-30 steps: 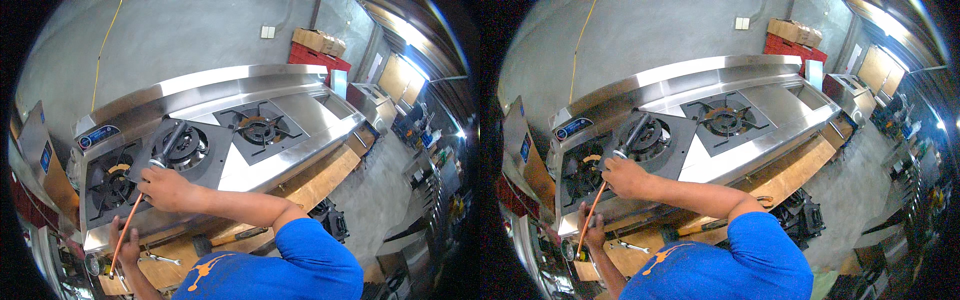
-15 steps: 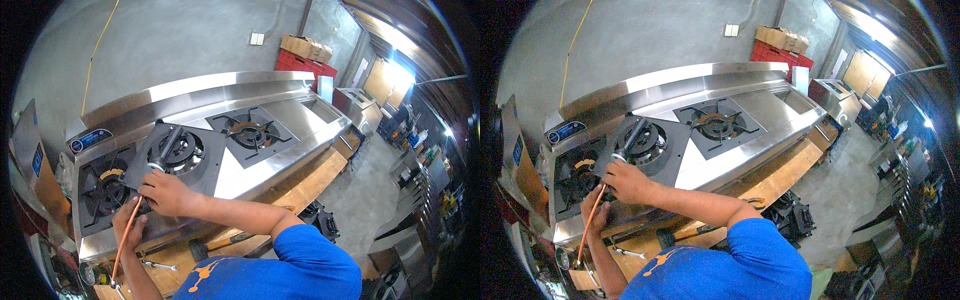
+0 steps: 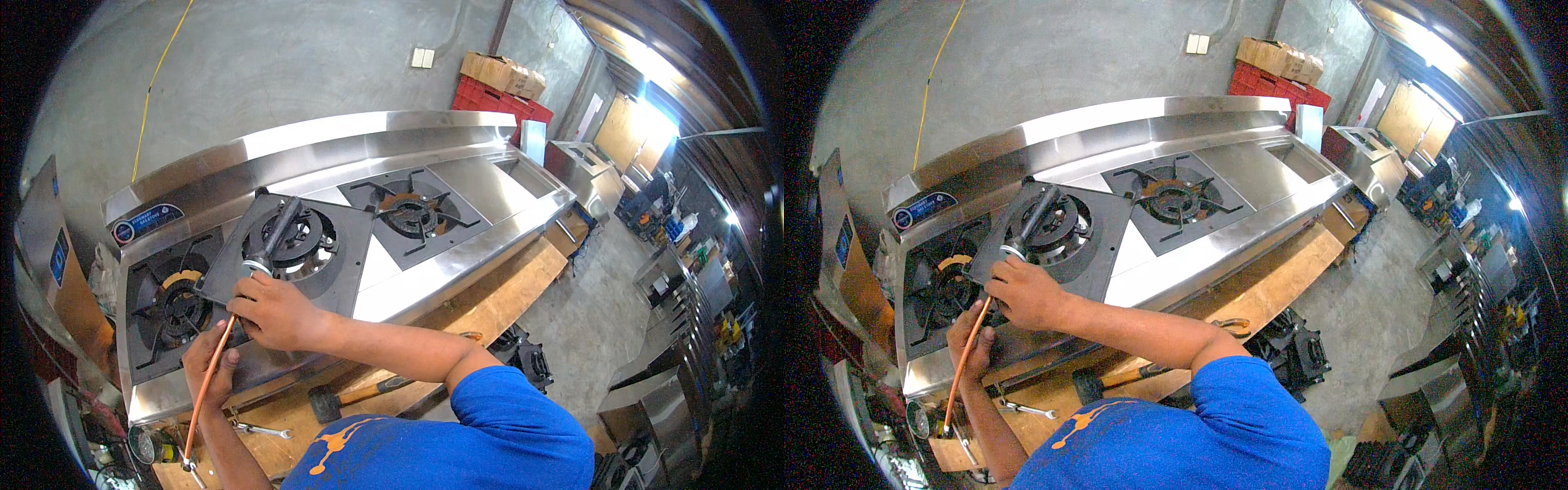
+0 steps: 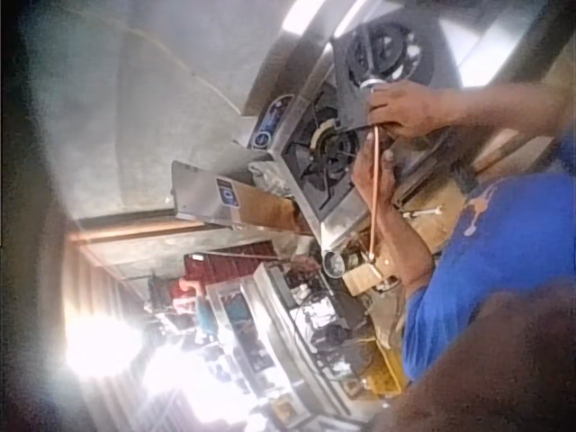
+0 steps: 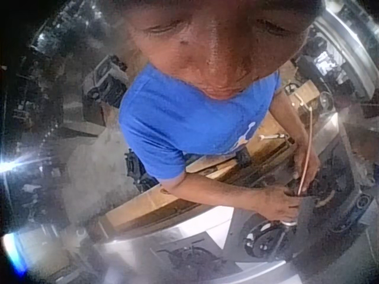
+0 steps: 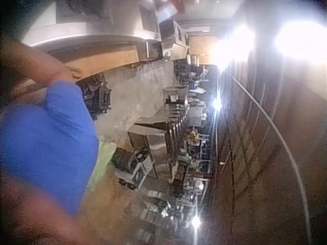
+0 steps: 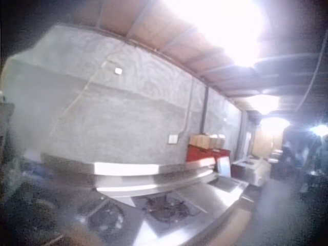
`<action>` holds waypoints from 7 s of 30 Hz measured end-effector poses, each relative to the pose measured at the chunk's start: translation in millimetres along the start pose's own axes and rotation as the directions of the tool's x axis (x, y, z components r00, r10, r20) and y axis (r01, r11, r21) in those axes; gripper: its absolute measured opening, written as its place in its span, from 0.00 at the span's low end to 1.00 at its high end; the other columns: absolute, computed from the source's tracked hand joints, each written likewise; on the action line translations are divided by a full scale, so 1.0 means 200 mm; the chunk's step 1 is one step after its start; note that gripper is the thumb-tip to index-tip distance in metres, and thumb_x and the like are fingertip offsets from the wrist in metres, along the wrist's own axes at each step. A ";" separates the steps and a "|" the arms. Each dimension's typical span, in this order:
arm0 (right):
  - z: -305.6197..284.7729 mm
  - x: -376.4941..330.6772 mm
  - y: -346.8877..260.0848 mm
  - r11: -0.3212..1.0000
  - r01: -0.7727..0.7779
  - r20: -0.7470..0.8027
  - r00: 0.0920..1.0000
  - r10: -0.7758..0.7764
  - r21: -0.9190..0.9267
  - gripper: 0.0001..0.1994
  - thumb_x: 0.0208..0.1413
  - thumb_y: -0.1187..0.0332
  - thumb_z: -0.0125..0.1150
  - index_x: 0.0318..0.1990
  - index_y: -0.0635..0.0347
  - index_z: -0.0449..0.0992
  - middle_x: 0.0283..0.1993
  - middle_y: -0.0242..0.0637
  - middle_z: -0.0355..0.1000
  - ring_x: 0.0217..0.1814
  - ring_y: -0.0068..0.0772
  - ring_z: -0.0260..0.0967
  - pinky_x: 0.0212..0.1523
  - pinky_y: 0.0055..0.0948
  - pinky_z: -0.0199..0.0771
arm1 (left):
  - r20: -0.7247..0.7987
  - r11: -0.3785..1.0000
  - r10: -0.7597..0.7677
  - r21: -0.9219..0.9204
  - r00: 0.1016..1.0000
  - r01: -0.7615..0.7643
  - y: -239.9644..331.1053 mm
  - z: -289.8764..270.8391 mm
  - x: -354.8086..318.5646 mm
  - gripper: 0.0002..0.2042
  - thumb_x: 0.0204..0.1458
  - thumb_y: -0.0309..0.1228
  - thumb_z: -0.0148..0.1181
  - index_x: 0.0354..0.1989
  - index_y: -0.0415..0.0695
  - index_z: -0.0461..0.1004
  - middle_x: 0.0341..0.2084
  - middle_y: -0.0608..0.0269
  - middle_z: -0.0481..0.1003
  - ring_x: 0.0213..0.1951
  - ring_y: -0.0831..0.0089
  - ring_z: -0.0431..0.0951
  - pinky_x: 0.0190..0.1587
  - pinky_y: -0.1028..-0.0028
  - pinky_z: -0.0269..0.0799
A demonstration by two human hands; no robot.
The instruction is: The person assembles a commercial gas stove burner by inserting a copper pipe into a burner head, tightening it with a wrench, and placing the burner grate on the stove. The person repeats the process for a second burner.
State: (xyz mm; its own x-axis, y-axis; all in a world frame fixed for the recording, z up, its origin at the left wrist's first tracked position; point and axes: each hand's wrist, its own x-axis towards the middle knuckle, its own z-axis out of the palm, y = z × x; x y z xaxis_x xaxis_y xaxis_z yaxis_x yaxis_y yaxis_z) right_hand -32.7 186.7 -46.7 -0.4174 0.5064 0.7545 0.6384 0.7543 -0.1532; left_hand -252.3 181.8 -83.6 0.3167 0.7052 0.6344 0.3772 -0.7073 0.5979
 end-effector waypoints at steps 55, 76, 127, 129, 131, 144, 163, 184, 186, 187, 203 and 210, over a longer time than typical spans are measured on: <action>-0.08 0.16 0.52 0.976 0.218 0.213 0.953 -0.214 0.006 0.25 0.43 0.56 0.72 0.48 0.54 0.73 0.41 0.40 0.75 0.48 0.46 0.70 0.55 0.47 0.61 | 0.015 0.640 -0.019 0.768 1.000 0.001 0.30 0.35 0.34 0.11 0.61 0.38 0.55 0.32 0.44 0.72 0.24 0.58 0.74 0.28 0.60 0.80 0.29 0.62 0.76; -0.07 0.11 0.52 0.989 0.146 0.182 0.972 -0.148 0.025 0.22 0.44 0.54 0.71 0.43 0.52 0.71 0.38 0.39 0.75 0.48 0.47 0.71 0.53 0.48 0.63 | 0.262 0.743 -0.384 0.657 0.886 0.128 0.38 0.23 0.49 0.14 0.60 0.41 0.56 0.34 0.41 0.76 0.27 0.46 0.78 0.35 0.43 0.78 0.38 0.49 0.72; -0.14 0.07 0.50 0.960 0.165 0.161 0.966 -0.204 0.227 0.20 0.40 0.55 0.70 0.40 0.53 0.76 0.33 0.39 0.72 0.44 0.47 0.69 0.57 0.48 0.60 | -0.018 0.730 0.332 0.638 0.943 -0.245 0.28 0.35 0.32 0.09 0.48 0.32 0.67 0.21 0.45 0.74 0.14 0.62 0.68 0.17 0.61 0.69 0.21 0.63 0.62; -0.14 0.06 0.50 0.959 0.179 0.147 0.966 -0.213 0.219 0.20 0.40 0.56 0.70 0.39 0.53 0.76 0.32 0.39 0.72 0.44 0.46 0.69 0.57 0.48 0.60 | -0.019 0.737 0.347 0.624 0.937 -0.261 0.27 0.35 0.32 0.10 0.48 0.33 0.67 0.20 0.46 0.74 0.14 0.63 0.67 0.17 0.62 0.69 0.21 0.63 0.61; -0.14 0.06 0.50 0.959 0.180 0.148 0.965 -0.215 0.221 0.19 0.40 0.56 0.70 0.39 0.53 0.76 0.32 0.39 0.72 0.43 0.46 0.69 0.57 0.48 0.60 | -0.010 0.718 0.366 0.639 0.930 -0.276 0.25 0.35 0.34 0.15 0.49 0.36 0.66 0.16 0.47 0.70 0.13 0.62 0.66 0.16 0.63 0.68 0.21 0.64 0.61; -0.14 0.06 0.50 0.967 0.181 0.166 0.963 -0.211 0.181 0.19 0.45 0.56 0.66 0.45 0.51 0.76 0.36 0.39 0.76 0.46 0.47 0.71 0.55 0.49 0.61 | -0.283 0.769 0.142 0.635 0.949 0.074 0.35 0.52 0.30 0.08 0.52 0.33 0.63 0.37 0.45 0.75 0.22 0.64 0.70 0.28 0.64 0.72 0.41 0.60 0.59; -0.16 0.07 0.49 0.957 0.205 0.168 0.956 -0.241 0.207 0.12 0.48 0.60 0.62 0.38 0.53 0.76 0.34 0.39 0.76 0.44 0.47 0.72 0.53 0.48 0.61 | -0.422 0.863 0.386 0.479 0.821 -0.159 0.20 0.54 0.37 0.12 0.41 0.22 0.67 0.22 0.50 0.67 0.14 0.69 0.69 0.18 0.66 0.68 0.32 0.66 0.61; -0.14 0.05 0.49 0.893 0.295 0.138 0.924 -0.358 0.339 0.19 0.38 0.56 0.67 0.38 0.52 0.76 0.32 0.37 0.73 0.41 0.45 0.70 0.52 0.46 0.62 | -0.087 0.769 0.398 0.574 0.913 -0.280 0.19 0.32 0.22 0.22 0.46 0.50 0.71 0.14 0.51 0.69 0.14 0.71 0.64 0.21 0.68 0.67 0.41 0.63 0.59; -0.14 0.06 0.49 0.899 0.289 0.155 0.923 -0.353 0.330 0.19 0.38 0.56 0.67 0.39 0.52 0.76 0.32 0.37 0.73 0.41 0.45 0.70 0.53 0.46 0.62 | -0.076 0.761 0.422 0.571 0.903 -0.308 0.19 0.32 0.25 0.22 0.45 0.48 0.72 0.12 0.52 0.67 0.13 0.71 0.62 0.19 0.68 0.65 0.40 0.64 0.58; -0.14 0.06 0.49 0.904 0.288 0.167 0.921 -0.352 0.317 0.19 0.38 0.57 0.67 0.39 0.52 0.76 0.32 0.37 0.72 0.41 0.44 0.70 0.53 0.46 0.62 | -0.070 0.760 0.424 0.570 0.903 -0.313 0.19 0.31 0.26 0.22 0.45 0.48 0.72 0.12 0.52 0.66 0.12 0.71 0.62 0.19 0.68 0.64 0.40 0.64 0.58; -0.15 0.07 0.48 0.902 0.297 0.167 0.918 -0.360 0.314 0.16 0.39 0.57 0.65 0.36 0.51 0.75 0.30 0.36 0.71 0.40 0.44 0.70 0.51 0.46 0.61 | 0.061 0.733 0.523 0.477 0.850 -0.485 0.17 0.27 0.36 0.25 0.43 0.44 0.72 0.08 0.53 0.60 0.10 0.71 0.58 0.16 0.70 0.61 0.35 0.65 0.58; -0.15 0.06 0.48 0.900 0.303 0.153 0.919 -0.363 0.315 0.15 0.39 0.57 0.65 0.34 0.52 0.73 0.30 0.36 0.71 0.39 0.43 0.69 0.50 0.46 0.61 | 0.134 0.732 0.557 0.387 0.820 -0.560 0.15 0.26 0.42 0.24 0.42 0.42 0.71 0.08 0.53 0.59 0.10 0.71 0.56 0.15 0.70 0.60 0.33 0.65 0.58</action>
State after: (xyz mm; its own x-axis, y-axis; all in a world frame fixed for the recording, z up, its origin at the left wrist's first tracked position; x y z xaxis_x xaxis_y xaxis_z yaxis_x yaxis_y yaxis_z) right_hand 42.4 253.4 -32.7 -0.7146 0.2558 0.6511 0.2443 0.9634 -0.1103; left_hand -170.1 221.7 -37.9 0.5862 0.1912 0.7873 0.4359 -0.8936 -0.1076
